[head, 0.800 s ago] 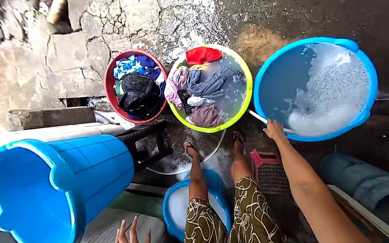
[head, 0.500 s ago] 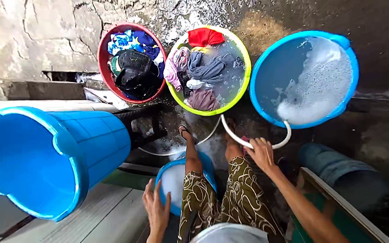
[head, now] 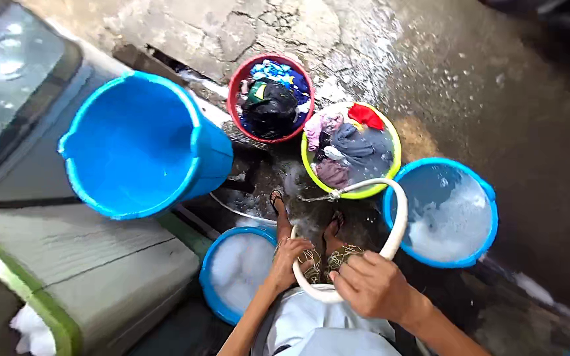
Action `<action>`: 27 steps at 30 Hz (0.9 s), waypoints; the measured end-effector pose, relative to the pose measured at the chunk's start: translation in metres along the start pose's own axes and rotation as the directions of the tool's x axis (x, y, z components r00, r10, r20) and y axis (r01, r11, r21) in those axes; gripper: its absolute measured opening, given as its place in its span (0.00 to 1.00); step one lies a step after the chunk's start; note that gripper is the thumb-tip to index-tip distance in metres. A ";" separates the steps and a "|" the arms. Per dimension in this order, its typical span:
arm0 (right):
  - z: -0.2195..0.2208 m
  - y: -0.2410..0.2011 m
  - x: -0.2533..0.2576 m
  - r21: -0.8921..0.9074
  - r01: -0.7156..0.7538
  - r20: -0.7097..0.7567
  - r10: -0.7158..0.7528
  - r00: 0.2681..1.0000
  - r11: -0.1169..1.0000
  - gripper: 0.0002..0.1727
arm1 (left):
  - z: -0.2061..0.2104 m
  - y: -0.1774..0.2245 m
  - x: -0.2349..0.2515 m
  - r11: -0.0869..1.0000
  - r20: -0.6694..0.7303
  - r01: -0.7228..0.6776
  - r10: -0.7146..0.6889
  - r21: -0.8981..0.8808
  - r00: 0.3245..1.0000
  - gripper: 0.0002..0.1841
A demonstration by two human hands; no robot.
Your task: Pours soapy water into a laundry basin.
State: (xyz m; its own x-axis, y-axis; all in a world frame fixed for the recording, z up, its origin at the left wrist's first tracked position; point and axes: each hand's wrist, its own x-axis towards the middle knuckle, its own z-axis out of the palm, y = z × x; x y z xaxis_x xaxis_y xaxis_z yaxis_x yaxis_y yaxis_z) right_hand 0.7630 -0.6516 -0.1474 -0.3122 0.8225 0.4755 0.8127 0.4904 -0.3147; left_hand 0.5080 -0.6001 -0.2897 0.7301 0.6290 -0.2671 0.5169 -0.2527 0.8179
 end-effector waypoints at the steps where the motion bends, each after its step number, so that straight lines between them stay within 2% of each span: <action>1: 0.005 -0.002 0.025 0.024 0.096 0.001 -0.096 0.995 0.995 0.14 | -0.005 -0.004 -0.006 0.999 -0.043 -0.005 0.003 -0.049 0.999 0.20; 4: 0.025 -0.010 0.104 0.068 0.382 -0.005 -0.383 0.924 0.922 0.14 | -0.032 -0.019 -0.014 0.996 -0.171 -0.015 0.000 -0.091 0.985 0.23; 6: 0.038 -0.021 0.157 0.077 0.563 0.009 -0.566 0.825 0.823 0.15 | -0.053 -0.031 -0.014 0.992 -0.226 -0.028 -0.001 -0.123 0.974 0.22; 8: 0.052 -0.036 0.210 0.079 0.726 0.038 -0.730 0.682 0.683 0.16 | -0.075 -0.044 -0.012 0.986 -0.293 -0.070 0.022 -0.153 0.956 0.21; 10: 0.063 -0.055 0.262 0.061 0.860 0.088 -0.861 0.502 0.507 0.16 | -0.099 -0.054 -0.010 0.976 -0.378 -0.126 0.050 -0.180 0.925 0.20; 12: 0.078 -0.074 0.311 0.043 0.944 0.113 -0.940 0.322 0.328 0.16 | -0.126 -0.064 -0.005 0.958 -0.454 -0.196 0.083 -0.207 0.887 0.19; 14: 0.100 -0.092 0.352 0.036 0.979 0.114 -0.974 0.194 0.199 0.15 | -0.155 -0.079 -0.002 0.948 -0.488 -0.225 0.090 -0.225 0.868 0.16; 17: 0.133 -0.113 0.396 0.046 0.993 0.118 -0.987 0.105 0.111 0.15 | -0.201 -0.105 -0.006 0.954 -0.503 -0.215 0.083 -0.210 0.860 0.13; 20: 0.158 -0.127 0.425 0.116 0.992 0.118 -0.993 0.026 0.040 0.15 | -0.233 -0.117 -0.011 0.958 -0.454 -0.157 0.034 -0.238 0.891 0.14; 22: 0.174 -0.131 0.441 0.185 0.983 0.114 -0.993 -0.011 0.011 0.15 | -0.227 -0.132 -0.005 0.952 -0.453 -0.119 -0.023 -0.283 0.891 0.15; 25: 0.192 -0.137 0.463 0.307 0.952 0.080 -0.996 -0.045 -0.019 0.15 | -0.193 -0.172 0.022 0.952 -0.610 -0.178 -0.013 -0.251 0.792 0.15; 27: 0.193 -0.144 0.473 0.351 0.935 0.067 -0.994 -0.085 -0.057 0.14 | -0.199 -0.178 0.030 0.962 -0.631 -0.162 -0.012 -0.219 0.776 0.17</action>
State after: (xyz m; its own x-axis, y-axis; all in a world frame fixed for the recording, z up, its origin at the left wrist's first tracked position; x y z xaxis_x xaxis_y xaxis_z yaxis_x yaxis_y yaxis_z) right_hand 0.4028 -0.2778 -0.0361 -0.8142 -0.5384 0.2173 -0.5105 0.8421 0.1739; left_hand 0.3486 -0.3901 -0.3423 0.2780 0.9549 0.1042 0.2810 -0.1846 0.9418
